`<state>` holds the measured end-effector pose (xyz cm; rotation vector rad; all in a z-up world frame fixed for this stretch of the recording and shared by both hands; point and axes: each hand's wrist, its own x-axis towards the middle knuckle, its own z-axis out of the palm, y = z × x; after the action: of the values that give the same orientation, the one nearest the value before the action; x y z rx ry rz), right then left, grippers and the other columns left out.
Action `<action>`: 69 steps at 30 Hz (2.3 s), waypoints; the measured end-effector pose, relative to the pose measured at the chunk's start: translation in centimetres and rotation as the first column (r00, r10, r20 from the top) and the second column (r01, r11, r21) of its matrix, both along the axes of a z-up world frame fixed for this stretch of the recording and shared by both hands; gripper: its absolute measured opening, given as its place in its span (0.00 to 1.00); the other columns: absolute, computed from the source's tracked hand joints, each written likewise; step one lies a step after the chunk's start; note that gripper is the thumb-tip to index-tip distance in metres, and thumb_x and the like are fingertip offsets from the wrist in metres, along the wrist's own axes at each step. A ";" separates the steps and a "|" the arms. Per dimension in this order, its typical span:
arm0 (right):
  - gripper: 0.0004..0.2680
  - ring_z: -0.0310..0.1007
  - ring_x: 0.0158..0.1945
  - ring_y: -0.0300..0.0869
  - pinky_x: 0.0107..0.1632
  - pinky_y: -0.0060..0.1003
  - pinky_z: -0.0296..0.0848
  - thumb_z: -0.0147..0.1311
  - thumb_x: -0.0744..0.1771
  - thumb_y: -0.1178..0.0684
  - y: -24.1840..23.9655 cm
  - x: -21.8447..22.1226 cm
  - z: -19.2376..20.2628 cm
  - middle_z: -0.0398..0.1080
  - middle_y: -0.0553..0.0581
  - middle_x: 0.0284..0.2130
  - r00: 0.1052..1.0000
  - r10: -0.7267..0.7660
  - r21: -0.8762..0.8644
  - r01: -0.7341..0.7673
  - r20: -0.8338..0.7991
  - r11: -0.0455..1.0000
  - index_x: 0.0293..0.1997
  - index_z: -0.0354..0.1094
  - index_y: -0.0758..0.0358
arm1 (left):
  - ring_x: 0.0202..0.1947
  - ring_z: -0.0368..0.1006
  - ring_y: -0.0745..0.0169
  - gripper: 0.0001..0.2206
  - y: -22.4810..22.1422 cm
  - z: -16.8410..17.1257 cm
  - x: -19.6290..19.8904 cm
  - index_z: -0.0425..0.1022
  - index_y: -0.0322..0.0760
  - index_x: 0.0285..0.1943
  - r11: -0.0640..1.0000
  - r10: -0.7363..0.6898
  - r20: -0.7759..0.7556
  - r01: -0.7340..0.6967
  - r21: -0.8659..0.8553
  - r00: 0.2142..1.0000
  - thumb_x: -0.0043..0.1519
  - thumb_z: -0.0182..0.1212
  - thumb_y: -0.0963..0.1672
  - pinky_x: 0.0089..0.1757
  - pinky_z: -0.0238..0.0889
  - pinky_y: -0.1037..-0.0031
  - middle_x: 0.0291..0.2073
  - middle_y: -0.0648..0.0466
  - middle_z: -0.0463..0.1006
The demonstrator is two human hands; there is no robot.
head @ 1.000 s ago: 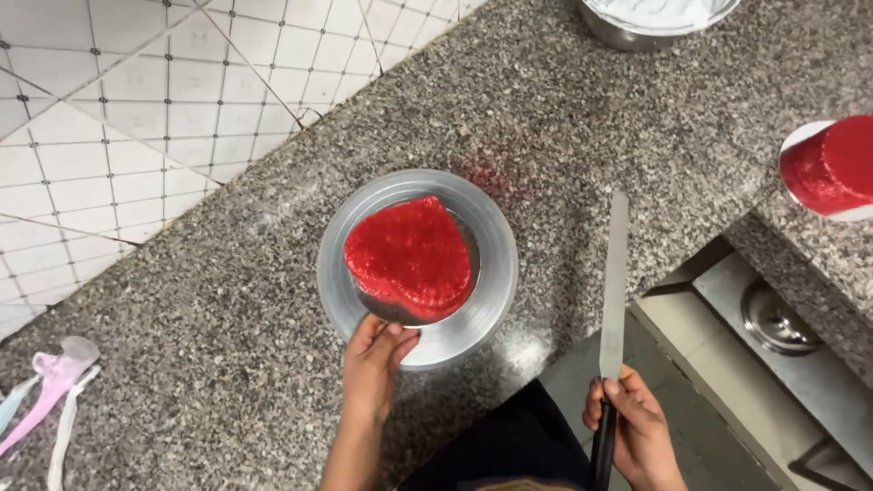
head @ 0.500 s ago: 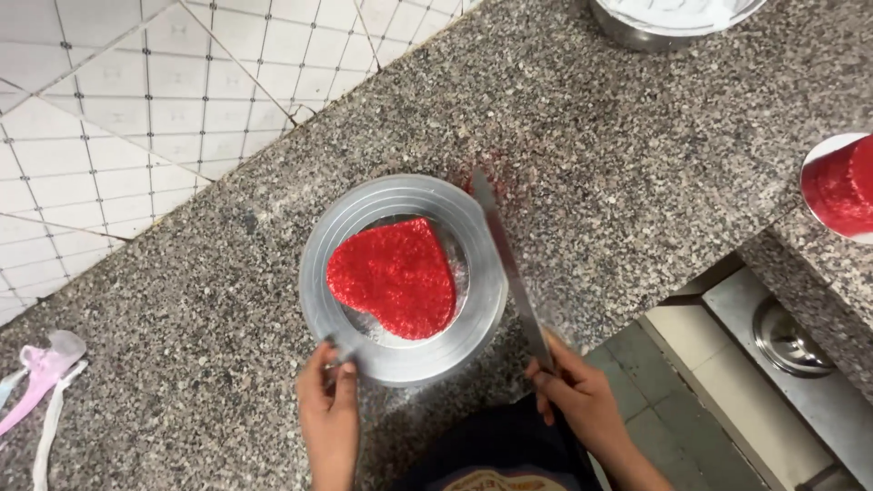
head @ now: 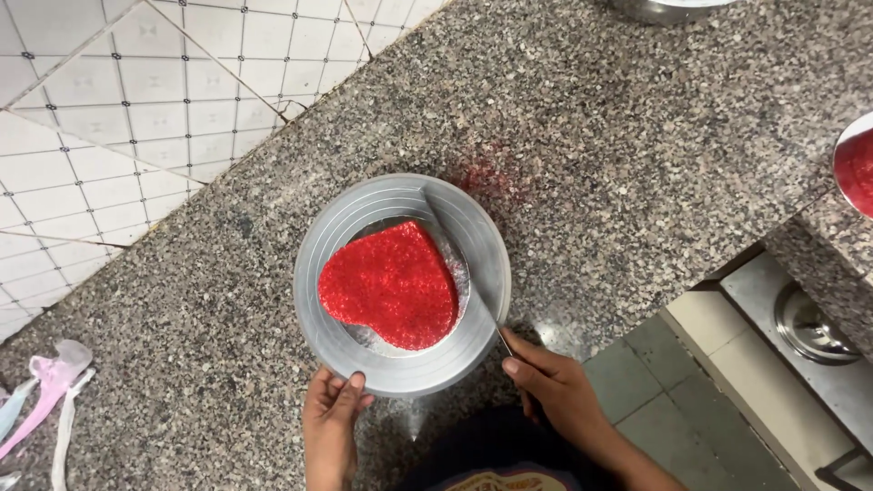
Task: The person smooths the red crumb-coated sides of a heart-shaped cake with a long knife while rotating the metal turntable, working the blade around the cake's edge. They then lift the turntable with the finished cake and carry it toward other red cakes on the counter.
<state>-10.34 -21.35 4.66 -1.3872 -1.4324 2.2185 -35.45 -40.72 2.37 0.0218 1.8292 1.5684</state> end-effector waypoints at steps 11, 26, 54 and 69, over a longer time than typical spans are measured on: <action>0.20 0.63 0.18 0.34 0.22 0.31 0.66 0.53 0.67 0.47 -0.3 -0.6 -0.1 0.65 0.48 0.19 0.999 0.039 0.002 -0.039 -0.027 0.999 0.69 0.64 0.53 | 0.37 0.75 0.69 0.17 -0.2 -0.4 0.0 0.70 0.32 0.63 1.000 -0.007 0.031 0.007 -0.005 1.000 0.63 0.59 0.39 0.39 0.69 0.76 0.40 0.54 0.81; 0.20 0.64 0.19 0.33 0.24 0.30 0.67 0.54 0.67 0.49 0.4 -0.5 0.9 0.65 0.49 0.21 0.999 0.034 -0.030 -0.035 -0.024 0.999 0.70 0.65 0.52 | 0.36 0.76 0.67 0.11 -0.4 -0.7 -0.5 0.71 0.31 0.54 0.999 0.025 0.095 -0.023 -0.027 0.995 0.63 0.59 0.38 0.39 0.72 0.74 0.37 0.53 0.78; 0.20 0.66 0.20 0.33 0.24 0.30 0.69 0.56 0.67 0.53 -0.9 1.2 -0.3 0.69 0.51 0.25 0.997 0.033 -0.011 -0.034 -0.062 0.999 0.69 0.65 0.55 | 0.37 0.76 0.67 0.13 -0.5 -0.8 -1.2 0.71 0.31 0.56 0.999 0.040 0.092 -0.039 -0.007 0.995 0.63 0.59 0.39 0.39 0.74 0.75 0.37 0.53 0.78; 0.19 0.66 0.21 0.33 0.24 0.30 0.68 0.56 0.67 0.55 -1.2 1.2 0.1 0.68 0.50 0.26 0.996 0.049 0.069 -0.044 -0.075 0.997 0.67 0.67 0.56 | 0.37 0.76 0.68 0.12 -0.7 -1.0 -1.2 0.72 0.32 0.56 1.000 0.030 0.096 -0.031 0.003 0.995 0.63 0.58 0.38 0.39 0.73 0.75 0.38 0.53 0.79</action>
<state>-9.11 -22.58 4.74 -1.2464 -1.5128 2.2040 -36.64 -41.46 1.36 -0.0789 1.7589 1.5671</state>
